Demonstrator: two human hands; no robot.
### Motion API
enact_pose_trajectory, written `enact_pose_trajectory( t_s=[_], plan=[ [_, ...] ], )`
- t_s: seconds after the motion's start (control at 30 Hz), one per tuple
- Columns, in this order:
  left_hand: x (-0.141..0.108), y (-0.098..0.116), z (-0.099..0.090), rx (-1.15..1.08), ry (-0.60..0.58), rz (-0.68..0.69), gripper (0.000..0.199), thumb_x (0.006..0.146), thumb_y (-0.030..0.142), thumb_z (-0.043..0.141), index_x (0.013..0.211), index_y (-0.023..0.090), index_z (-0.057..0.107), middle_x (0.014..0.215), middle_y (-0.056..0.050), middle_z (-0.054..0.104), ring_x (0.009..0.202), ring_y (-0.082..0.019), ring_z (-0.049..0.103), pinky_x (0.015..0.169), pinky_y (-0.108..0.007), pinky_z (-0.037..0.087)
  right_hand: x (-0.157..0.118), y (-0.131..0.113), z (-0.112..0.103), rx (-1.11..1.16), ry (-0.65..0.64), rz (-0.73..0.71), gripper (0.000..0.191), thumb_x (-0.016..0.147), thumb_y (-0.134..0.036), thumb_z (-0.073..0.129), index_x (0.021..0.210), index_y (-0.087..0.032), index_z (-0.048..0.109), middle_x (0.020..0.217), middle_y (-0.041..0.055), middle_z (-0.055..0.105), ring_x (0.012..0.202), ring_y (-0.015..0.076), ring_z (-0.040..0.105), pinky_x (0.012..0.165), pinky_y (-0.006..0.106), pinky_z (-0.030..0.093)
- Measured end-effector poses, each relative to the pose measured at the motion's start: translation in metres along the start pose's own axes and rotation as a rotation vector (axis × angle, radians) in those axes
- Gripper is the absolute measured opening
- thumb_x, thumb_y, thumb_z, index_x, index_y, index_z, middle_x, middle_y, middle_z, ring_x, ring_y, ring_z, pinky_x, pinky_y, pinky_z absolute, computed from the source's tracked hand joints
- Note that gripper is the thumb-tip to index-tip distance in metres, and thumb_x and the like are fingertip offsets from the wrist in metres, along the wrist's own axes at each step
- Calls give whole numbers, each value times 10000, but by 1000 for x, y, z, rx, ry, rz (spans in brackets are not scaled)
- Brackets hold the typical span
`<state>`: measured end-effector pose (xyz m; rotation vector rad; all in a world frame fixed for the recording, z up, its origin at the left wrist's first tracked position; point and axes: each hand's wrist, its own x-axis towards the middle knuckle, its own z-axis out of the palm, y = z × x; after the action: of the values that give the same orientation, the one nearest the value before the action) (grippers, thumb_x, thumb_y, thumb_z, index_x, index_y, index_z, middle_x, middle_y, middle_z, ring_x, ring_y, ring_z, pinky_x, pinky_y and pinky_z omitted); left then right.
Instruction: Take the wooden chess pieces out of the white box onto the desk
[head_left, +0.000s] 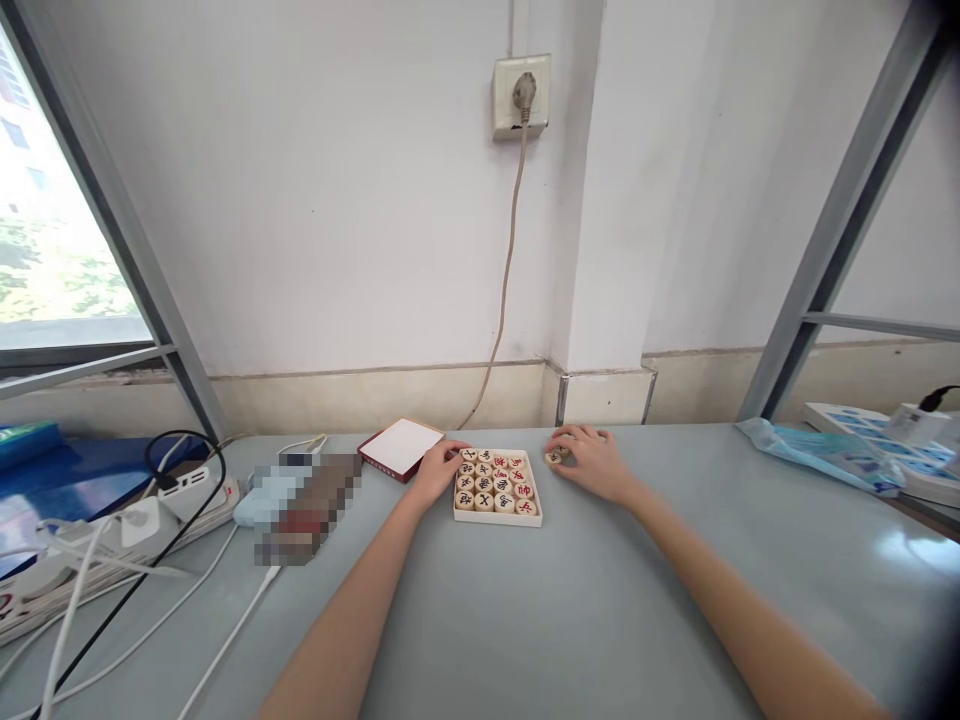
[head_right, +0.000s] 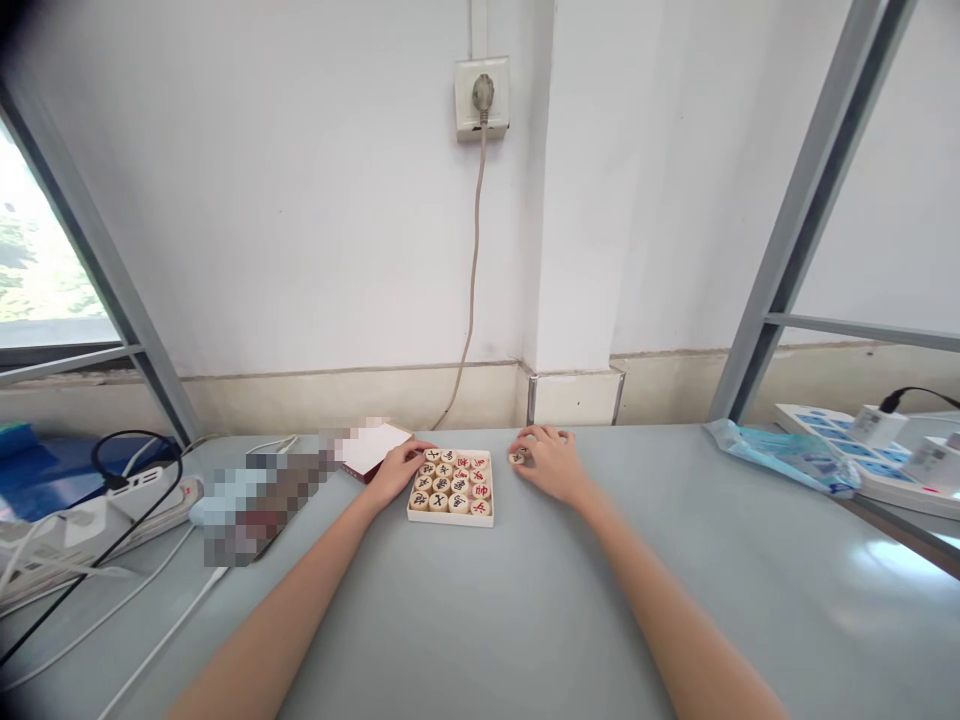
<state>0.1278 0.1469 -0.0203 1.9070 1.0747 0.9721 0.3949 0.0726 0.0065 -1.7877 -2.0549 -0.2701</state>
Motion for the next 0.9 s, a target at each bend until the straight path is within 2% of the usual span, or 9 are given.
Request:
enact_pose_trajectory(
  t_s=[0.1, 0.2, 0.3, 0.43, 0.57, 0.67, 0.77, 0.9],
  plan=[
    [0, 0, 0, 6, 6, 1, 288, 746, 165, 447, 955, 147, 645, 1015, -64, 652, 922, -177, 591, 805, -270, 450, 0, 7, -2, -34, 20, 47, 208, 746, -291, 475, 861, -285, 649, 1164, 47, 536, 1119, 260, 415, 960, 530, 204],
    [0, -1, 0, 13, 4, 10, 291, 750, 171, 441, 962, 149, 640, 1009, -60, 652, 913, -174, 590, 804, -271, 449, 2, -3, -9, 78, -46, 70, 288, 732, -239, 451, 940, -304, 638, 1222, 35, 506, 1136, 245, 413, 974, 511, 223],
    [0, -1, 0, 20, 9, 12, 295, 750, 170, 441, 970, 148, 637, 1011, -61, 651, 907, -173, 589, 812, -275, 448, 3, -28, -18, 273, -176, -36, 320, 737, -285, 480, 1017, -345, 623, 1263, -2, 488, 1156, 240, 411, 974, 461, 263],
    [0, -1, 1, 22, 18, 24, 287, 742, 158, 444, 947, 144, 643, 1021, -67, 649, 919, -172, 585, 842, -279, 441, 1, -60, -23, 380, -359, -212, 335, 716, -351, 550, 1039, -391, 630, 1222, -41, 541, 1149, 251, 425, 994, 441, 238],
    [0, 2, 1, 24, 27, 34, 281, 739, 157, 446, 938, 144, 645, 1017, -67, 651, 907, -173, 587, 846, -287, 444, -1, -71, -18, 419, -344, -215, 264, 711, -325, 560, 956, -347, 656, 1134, -45, 605, 1078, 225, 484, 995, 416, 241],
    [-1, 5, 0, 34, 24, 27, 279, 741, 158, 443, 937, 141, 641, 998, -66, 655, 888, -173, 592, 829, -285, 453, -1, -72, -16, 427, -298, -195, 206, 723, -327, 555, 906, -304, 647, 1041, -39, 647, 1006, 204, 525, 989, 401, 259],
    [-2, 6, 0, 50, 23, 7, 285, 741, 159, 442, 947, 138, 637, 997, -66, 655, 869, -169, 597, 809, -272, 459, 1, -67, -20, 431, -266, -186, 230, 727, -362, 556, 926, -287, 644, 1028, -23, 654, 990, 206, 535, 1004, 404, 252],
    [-2, 3, 0, 50, 26, 6, 293, 750, 164, 432, 961, 146, 635, 1024, -64, 647, 927, -172, 586, 826, -270, 452, 4, -35, -29, 424, -304, -71, 335, 721, -431, 545, 997, -271, 646, 1035, 11, 642, 932, 208, 553, 910, 368, 364]
  ],
)
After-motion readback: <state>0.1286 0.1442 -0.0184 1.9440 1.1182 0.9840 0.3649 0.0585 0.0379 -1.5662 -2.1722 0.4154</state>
